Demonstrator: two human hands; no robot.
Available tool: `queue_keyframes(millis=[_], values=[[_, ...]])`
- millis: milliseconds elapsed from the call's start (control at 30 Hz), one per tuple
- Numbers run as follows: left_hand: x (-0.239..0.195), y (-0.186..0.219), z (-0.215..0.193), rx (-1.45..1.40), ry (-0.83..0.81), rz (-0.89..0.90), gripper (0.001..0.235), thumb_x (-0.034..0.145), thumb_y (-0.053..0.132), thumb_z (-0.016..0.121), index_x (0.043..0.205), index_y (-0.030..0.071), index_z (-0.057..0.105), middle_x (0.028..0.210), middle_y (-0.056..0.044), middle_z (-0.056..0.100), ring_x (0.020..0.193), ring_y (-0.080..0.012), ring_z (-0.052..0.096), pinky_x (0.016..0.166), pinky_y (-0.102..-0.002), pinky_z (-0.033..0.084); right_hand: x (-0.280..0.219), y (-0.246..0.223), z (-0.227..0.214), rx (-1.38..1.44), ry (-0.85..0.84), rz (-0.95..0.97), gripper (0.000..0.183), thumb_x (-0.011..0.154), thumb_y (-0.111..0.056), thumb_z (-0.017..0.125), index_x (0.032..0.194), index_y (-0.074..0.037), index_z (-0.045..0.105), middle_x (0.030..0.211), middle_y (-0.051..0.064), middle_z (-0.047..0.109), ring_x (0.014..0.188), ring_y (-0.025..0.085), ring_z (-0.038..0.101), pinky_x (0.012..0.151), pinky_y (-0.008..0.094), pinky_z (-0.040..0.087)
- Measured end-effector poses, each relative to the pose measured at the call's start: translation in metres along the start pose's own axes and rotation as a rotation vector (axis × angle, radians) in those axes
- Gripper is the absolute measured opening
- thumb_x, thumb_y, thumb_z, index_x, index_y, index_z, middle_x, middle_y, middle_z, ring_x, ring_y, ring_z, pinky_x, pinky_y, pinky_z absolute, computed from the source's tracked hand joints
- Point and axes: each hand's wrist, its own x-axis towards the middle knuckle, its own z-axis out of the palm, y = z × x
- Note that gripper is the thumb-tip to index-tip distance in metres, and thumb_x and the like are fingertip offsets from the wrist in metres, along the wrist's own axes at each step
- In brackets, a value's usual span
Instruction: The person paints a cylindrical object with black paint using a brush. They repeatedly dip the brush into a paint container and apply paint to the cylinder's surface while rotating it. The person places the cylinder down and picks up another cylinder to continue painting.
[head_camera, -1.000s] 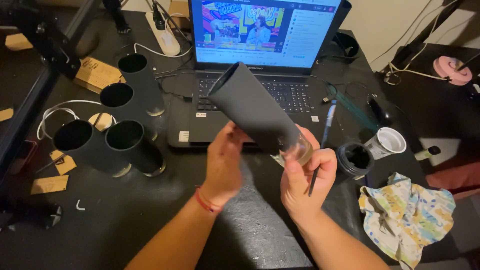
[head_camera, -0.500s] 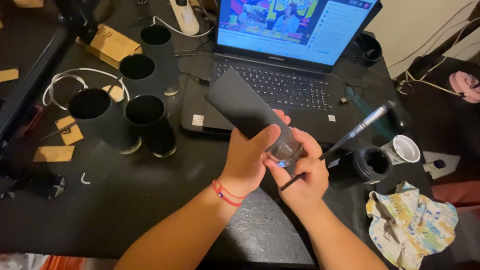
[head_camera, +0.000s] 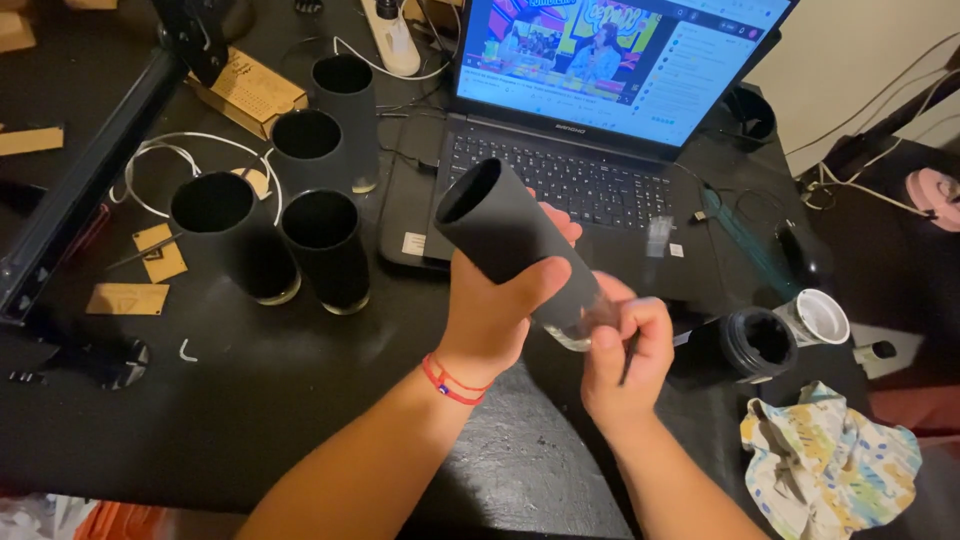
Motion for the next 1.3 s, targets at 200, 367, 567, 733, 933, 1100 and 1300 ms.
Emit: queue_keyframes(millis=[200, 367, 567, 733, 933, 1100, 1300], values=[[-0.003, -0.001, 0.004, 0.071, 0.223, -0.144, 0.044, 0.079, 0.018, 0.082, 0.113, -0.003, 0.065, 0.105, -0.018, 0.071, 0.105, -0.0279, 0.070, 0.087, -0.043, 0.057, -0.002, 0.009, -0.003, -0.383, -0.110, -0.238, 0.058, 0.076, -0.018, 0.087, 0.086, -0.010, 0.030, 0.136, 0.032, 0.049, 0.121, 0.041, 0.058, 0.100, 0.044, 0.045], [0.000, 0.004, 0.004, 0.029, 0.206, -0.197, 0.041, 0.081, 0.021, 0.082, 0.112, 0.000, 0.066, 0.104, -0.015, 0.071, 0.104, -0.0221, 0.068, 0.085, -0.041, 0.055, 0.008, -0.002, -0.002, -0.285, -0.116, -0.103, 0.055, 0.080, -0.020, 0.083, 0.085, -0.012, 0.029, 0.126, 0.026, 0.061, 0.103, 0.024, 0.064, 0.086, 0.033, 0.049], [0.002, 0.011, 0.003, -0.071, 0.081, -0.151, 0.046, 0.080, 0.030, 0.083, 0.111, 0.002, 0.065, 0.105, -0.016, 0.071, 0.104, -0.0243, 0.070, 0.087, -0.042, 0.060, -0.003, 0.014, -0.014, 0.190, -0.062, 0.162, 0.047, 0.087, -0.030, 0.075, 0.088, -0.014, 0.031, 0.084, 0.009, 0.055, 0.066, 0.008, 0.045, 0.060, 0.020, 0.045], [0.002, 0.004, -0.005, -0.070, 0.061, -0.046, 0.075, 0.086, 0.074, 0.053, 0.110, 0.004, 0.064, 0.102, -0.014, 0.072, 0.099, -0.0220, 0.072, 0.081, -0.038, 0.064, 0.002, 0.007, -0.010, 0.040, -0.123, 0.117, 0.040, 0.094, -0.037, 0.066, 0.086, -0.014, 0.033, 0.083, 0.011, 0.060, 0.073, 0.009, 0.049, 0.064, 0.021, 0.045], [-0.003, 0.004, 0.001, 0.121, 0.163, 0.038, 0.091, 0.094, 0.071, 0.007, 0.104, 0.005, 0.070, 0.096, -0.014, 0.074, 0.086, -0.0177, 0.071, 0.068, -0.031, 0.061, 0.007, 0.005, -0.005, -0.312, -0.229, -0.219, 0.055, 0.078, -0.025, 0.085, 0.084, -0.013, 0.032, 0.132, 0.034, 0.057, 0.115, 0.035, 0.062, 0.094, 0.039, 0.047], [0.001, 0.021, 0.004, -0.053, 0.110, 0.116, 0.055, 0.096, 0.050, 0.061, 0.130, 0.009, 0.050, 0.110, -0.015, 0.068, 0.096, -0.0185, 0.069, 0.084, -0.036, 0.063, 0.005, 0.008, -0.007, -0.165, -0.273, -0.136, 0.056, 0.079, -0.018, 0.084, 0.085, -0.014, 0.028, 0.121, 0.031, 0.063, 0.105, 0.028, 0.064, 0.081, 0.034, 0.050], [0.021, 0.050, -0.001, 0.030, -0.142, 0.141, 0.068, 0.073, 0.044, 0.082, 0.108, -0.008, 0.056, 0.088, -0.023, 0.069, 0.082, -0.0237, 0.072, 0.079, -0.039, 0.064, 0.005, 0.018, -0.029, 0.072, -0.321, -0.056, 0.056, 0.080, -0.031, 0.080, 0.087, -0.014, 0.028, 0.105, 0.029, 0.067, 0.092, 0.027, 0.063, 0.073, 0.031, 0.050]])
